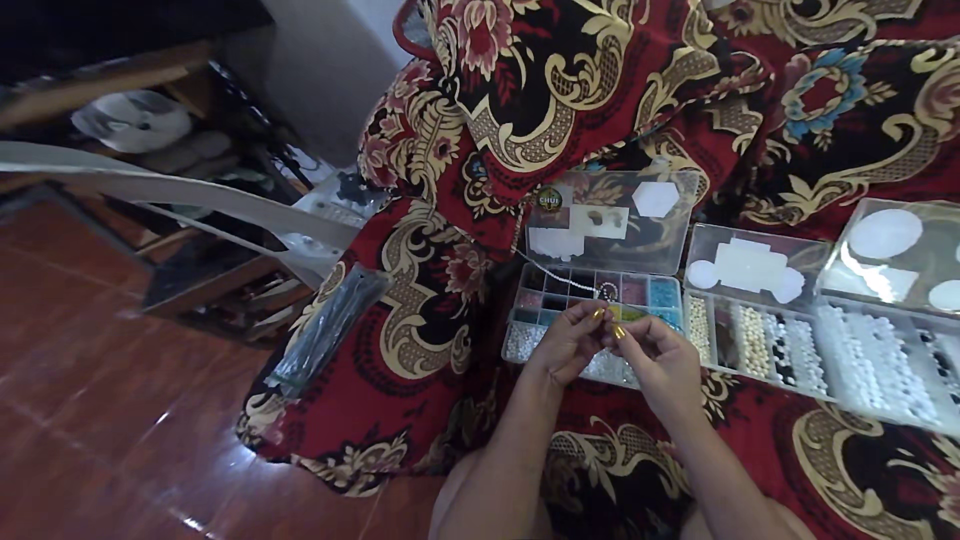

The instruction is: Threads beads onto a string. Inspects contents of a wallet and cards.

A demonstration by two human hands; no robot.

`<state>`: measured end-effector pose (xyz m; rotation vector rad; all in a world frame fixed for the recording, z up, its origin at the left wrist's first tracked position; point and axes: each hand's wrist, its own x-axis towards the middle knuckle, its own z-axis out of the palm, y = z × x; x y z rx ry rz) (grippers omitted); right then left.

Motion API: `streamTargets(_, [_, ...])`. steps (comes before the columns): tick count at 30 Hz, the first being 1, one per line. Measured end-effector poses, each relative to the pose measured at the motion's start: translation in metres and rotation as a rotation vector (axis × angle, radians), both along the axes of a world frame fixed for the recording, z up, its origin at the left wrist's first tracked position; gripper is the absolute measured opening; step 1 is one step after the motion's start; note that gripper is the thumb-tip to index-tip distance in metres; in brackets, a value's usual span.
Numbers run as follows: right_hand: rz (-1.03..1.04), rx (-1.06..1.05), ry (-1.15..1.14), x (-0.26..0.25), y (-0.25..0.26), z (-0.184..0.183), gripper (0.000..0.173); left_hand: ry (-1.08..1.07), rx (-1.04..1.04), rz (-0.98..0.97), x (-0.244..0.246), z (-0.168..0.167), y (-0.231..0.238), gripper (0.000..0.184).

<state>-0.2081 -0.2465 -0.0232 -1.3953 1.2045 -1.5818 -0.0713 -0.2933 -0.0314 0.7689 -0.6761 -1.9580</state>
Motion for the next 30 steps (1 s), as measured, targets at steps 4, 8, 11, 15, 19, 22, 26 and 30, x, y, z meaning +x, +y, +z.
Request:
streamTargets(4, [0.002, 0.012, -0.007, 0.0003, -0.0001, 0.0004, 0.007, 0.026, -0.003, -0.016, -0.0002, -0.002, -0.0007, 0.027])
streamTargets(8, [0.001, 0.003, -0.001, 0.0005, 0.0002, 0.0002, 0.007, 0.033, 0.006, -0.018, -0.0017, -0.0024, 0.0007, 0.027])
streamTargets(11, [0.001, 0.005, 0.012, -0.0004, 0.0002, 0.0003, 0.007, 0.021, -0.002, -0.022, -0.0026, -0.001, 0.0016, 0.027])
streamTargets(15, [-0.005, 0.01, 0.025, -0.0008, 0.0002, -0.0011, 0.007, -0.011, -0.033, -0.009, -0.0037, 0.0003, 0.0021, 0.028])
streamTargets(19, [-0.014, 0.03, 0.025, 0.0005, -0.0004, -0.0001, 0.007, -0.024, -0.017, 0.012, -0.0035, 0.001, 0.0013, 0.028])
streamTargets(22, [-0.023, 0.034, 0.034, 0.0014, -0.0003, -0.0006, 0.007, -0.005, -0.023, 0.01, -0.0033, -0.002, 0.0012, 0.027])
streamTargets(26, [-0.022, 0.045, 0.034, 0.0016, -0.0003, -0.0008, 0.007, -0.004, -0.011, -0.005, -0.0049, -0.0035, 0.0012, 0.027])
streamTargets(30, [-0.016, 0.051, 0.042, 0.0014, -0.0001, -0.0011, 0.008, -0.02, -0.002, -0.007, -0.0053, -0.0034, 0.0017, 0.029])
